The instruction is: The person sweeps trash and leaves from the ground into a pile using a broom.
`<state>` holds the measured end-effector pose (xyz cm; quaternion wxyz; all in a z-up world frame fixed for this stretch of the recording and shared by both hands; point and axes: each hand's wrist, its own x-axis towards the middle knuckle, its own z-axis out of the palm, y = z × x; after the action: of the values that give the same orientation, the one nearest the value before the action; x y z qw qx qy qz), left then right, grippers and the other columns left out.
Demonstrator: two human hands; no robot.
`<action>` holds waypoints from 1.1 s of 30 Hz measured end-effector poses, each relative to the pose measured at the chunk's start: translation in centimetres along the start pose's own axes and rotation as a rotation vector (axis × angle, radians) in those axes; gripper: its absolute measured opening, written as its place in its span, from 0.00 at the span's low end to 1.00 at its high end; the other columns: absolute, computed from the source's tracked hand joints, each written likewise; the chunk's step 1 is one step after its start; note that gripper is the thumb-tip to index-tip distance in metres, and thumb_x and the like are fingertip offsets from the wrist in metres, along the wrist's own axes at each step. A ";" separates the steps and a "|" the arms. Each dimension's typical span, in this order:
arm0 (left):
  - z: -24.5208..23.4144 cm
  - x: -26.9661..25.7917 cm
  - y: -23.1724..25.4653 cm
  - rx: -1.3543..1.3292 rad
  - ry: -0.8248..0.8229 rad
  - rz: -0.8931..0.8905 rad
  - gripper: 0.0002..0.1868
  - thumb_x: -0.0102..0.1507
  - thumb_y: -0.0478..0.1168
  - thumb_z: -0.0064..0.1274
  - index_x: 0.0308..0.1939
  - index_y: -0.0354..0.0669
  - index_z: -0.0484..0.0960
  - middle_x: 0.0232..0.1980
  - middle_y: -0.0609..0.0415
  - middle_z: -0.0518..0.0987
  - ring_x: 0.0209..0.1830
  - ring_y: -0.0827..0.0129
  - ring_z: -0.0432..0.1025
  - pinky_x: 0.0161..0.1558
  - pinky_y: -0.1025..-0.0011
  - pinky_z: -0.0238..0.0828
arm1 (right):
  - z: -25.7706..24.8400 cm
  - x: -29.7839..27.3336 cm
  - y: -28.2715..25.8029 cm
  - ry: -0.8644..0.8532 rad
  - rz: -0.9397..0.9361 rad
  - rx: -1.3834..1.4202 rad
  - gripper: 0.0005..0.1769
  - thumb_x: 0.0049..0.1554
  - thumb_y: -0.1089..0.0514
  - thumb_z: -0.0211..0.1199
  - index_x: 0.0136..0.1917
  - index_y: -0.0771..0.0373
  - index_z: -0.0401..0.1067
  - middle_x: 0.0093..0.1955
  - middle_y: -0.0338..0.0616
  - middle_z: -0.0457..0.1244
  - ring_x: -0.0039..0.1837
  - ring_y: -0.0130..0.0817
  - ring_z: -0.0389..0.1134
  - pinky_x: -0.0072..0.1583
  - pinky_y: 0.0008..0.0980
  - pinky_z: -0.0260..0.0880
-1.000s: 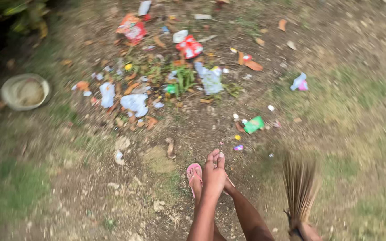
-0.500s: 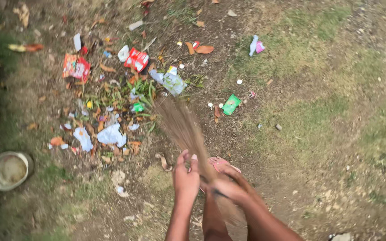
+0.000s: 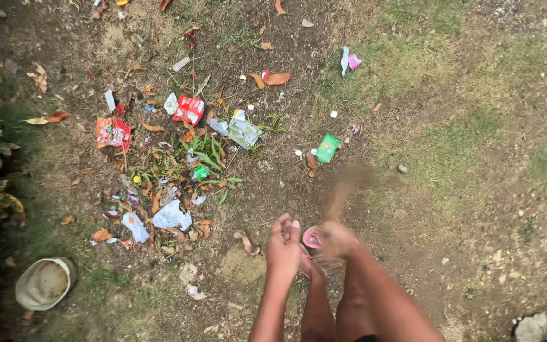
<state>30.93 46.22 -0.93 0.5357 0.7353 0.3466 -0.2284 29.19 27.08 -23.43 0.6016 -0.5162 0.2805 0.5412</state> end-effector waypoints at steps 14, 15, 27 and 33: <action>-0.3 2.1 4.7 0.013 0.027 -0.165 0.26 0.67 0.50 0.49 0.68 0.50 0.71 0.50 0.44 0.85 0.48 0.62 0.79 0.51 0.65 0.75 | -14.3 -14.4 -1.7 0.448 0.031 0.065 0.14 0.55 0.57 0.57 0.44 0.70 0.78 0.39 0.56 0.69 0.38 0.46 0.71 0.41 0.46 0.72; -0.4 2.5 5.7 0.007 0.044 -0.170 0.26 0.67 0.50 0.49 0.68 0.50 0.71 0.50 0.44 0.85 0.48 0.62 0.79 0.51 0.65 0.75 | -16.4 -13.2 -2.9 0.627 0.056 0.003 0.16 0.56 0.56 0.54 0.46 0.71 0.77 0.39 0.58 0.68 0.37 0.49 0.70 0.40 0.49 0.71; 4.3 12.2 10.5 -0.186 0.203 -0.044 0.24 0.67 0.46 0.50 0.65 0.42 0.72 0.57 0.43 0.83 0.54 0.61 0.80 0.55 0.67 0.74 | -2.2 2.5 -19.5 -0.078 -0.039 -0.492 0.31 0.45 0.54 0.71 0.58 0.72 0.69 0.43 0.55 0.66 0.43 0.50 0.68 0.45 0.50 0.70; 8.0 14.6 15.8 -0.289 0.151 -0.007 0.23 0.69 0.45 0.50 0.66 0.41 0.70 0.62 0.43 0.79 0.59 0.63 0.76 0.58 0.68 0.70 | -20.7 -15.2 -16.8 0.123 0.168 -0.162 0.22 0.47 0.61 0.66 0.54 0.75 0.68 0.33 0.55 0.63 0.33 0.50 0.65 0.36 0.51 0.67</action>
<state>52.71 39.59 -3.92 0.6074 0.6645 0.4178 -0.1220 45.69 4.44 -10.86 0.4923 -0.5697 0.3145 0.5781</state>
